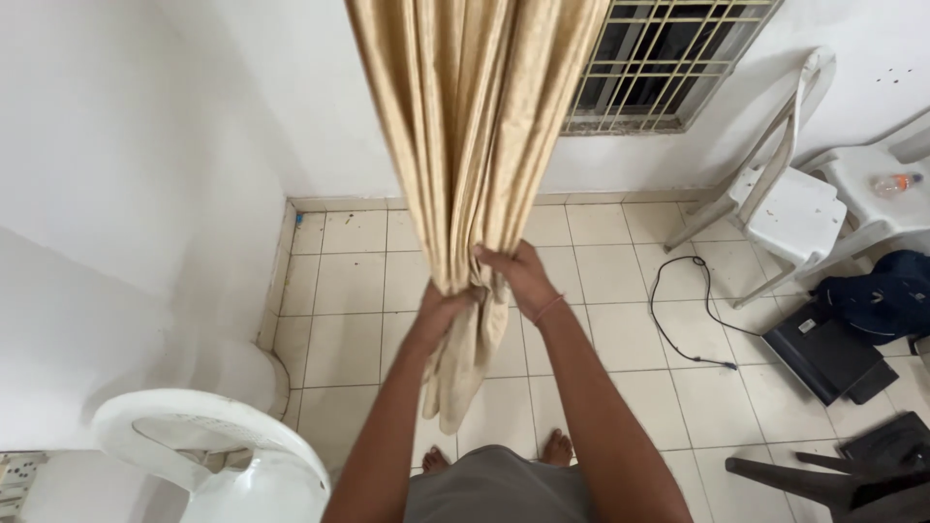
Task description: The person stands at a window and adjusts a beige curtain, gathering and spreading the fabric with both hands, then pulls the curtain aside and smooths it over the window grille, repositioning the fabric along the window.
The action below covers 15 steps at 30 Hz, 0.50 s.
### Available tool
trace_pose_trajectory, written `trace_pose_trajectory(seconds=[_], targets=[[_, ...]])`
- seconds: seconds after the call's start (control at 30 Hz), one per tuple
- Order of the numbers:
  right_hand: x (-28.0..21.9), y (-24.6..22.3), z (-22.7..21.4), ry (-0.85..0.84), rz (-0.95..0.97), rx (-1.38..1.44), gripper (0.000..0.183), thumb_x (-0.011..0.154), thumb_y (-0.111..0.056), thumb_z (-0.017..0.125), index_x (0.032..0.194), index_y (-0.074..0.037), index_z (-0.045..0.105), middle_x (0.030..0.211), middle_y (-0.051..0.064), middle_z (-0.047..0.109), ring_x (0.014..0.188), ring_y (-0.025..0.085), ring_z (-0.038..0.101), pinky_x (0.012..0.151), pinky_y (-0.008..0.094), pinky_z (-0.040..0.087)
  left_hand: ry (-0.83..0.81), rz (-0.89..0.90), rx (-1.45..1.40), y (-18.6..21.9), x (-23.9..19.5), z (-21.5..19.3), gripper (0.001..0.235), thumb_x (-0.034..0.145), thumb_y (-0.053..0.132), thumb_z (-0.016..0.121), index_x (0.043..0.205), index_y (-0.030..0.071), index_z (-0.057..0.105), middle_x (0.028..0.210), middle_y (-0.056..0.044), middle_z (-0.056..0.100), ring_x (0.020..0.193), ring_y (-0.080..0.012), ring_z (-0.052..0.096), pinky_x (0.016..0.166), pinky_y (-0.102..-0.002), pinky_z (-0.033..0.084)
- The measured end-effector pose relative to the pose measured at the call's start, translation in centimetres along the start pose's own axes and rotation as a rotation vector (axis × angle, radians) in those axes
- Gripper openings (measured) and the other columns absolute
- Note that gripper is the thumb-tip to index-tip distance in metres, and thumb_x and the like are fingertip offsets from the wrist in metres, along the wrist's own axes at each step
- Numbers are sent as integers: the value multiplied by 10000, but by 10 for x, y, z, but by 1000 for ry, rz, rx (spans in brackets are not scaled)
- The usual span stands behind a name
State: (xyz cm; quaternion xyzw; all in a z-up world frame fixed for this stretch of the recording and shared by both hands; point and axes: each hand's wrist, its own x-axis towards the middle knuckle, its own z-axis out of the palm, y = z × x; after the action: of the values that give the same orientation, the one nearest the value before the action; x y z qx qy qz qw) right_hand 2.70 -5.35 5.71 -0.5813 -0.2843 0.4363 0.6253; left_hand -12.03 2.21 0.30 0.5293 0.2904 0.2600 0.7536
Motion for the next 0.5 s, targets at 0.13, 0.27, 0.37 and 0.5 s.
trace_pose_trajectory(seconds=[0.13, 0.27, 0.37, 0.5], targets=[[-4, -1, -8, 34, 13, 63, 437, 885, -170, 773, 1247, 47, 658, 1124, 118, 728, 989, 176, 675, 836, 335, 546, -25, 99, -11, -5, 6, 33, 609, 785, 88, 783, 1332, 30, 522, 1222, -141, 665, 1051, -204, 679, 893, -361, 579], [5, 4, -56, 151, -28, 49, 433, 871, -148, 783, 1222, 76, 663, 1113, 133, 733, 997, 201, 690, 891, 327, 554, 14, -25, 100, -21, 19, 26, 589, 831, 150, 799, 1353, -39, 601, 1246, -187, 726, 1080, -219, 714, 939, -343, 574], [-1, -16, -69, 122, 18, 126, 445, 895, -182, 767, 1253, 45, 630, 1152, 109, 717, 1049, 178, 678, 929, 310, 544, 17, -89, 98, -23, 16, 25, 633, 830, 166, 789, 1387, -49, 580, 1259, -201, 723, 1091, -234, 717, 960, -341, 570], [1, -25, -53, -160, 91, 6, 486, 835, -176, 786, 1264, -33, 610, 1143, 80, 747, 1040, 156, 724, 940, 296, 582, -130, -202, 30, -40, 30, 52, 709, 827, 158, 742, 1444, -36, 452, 1244, -206, 676, 1111, -261, 698, 1000, -346, 572]])
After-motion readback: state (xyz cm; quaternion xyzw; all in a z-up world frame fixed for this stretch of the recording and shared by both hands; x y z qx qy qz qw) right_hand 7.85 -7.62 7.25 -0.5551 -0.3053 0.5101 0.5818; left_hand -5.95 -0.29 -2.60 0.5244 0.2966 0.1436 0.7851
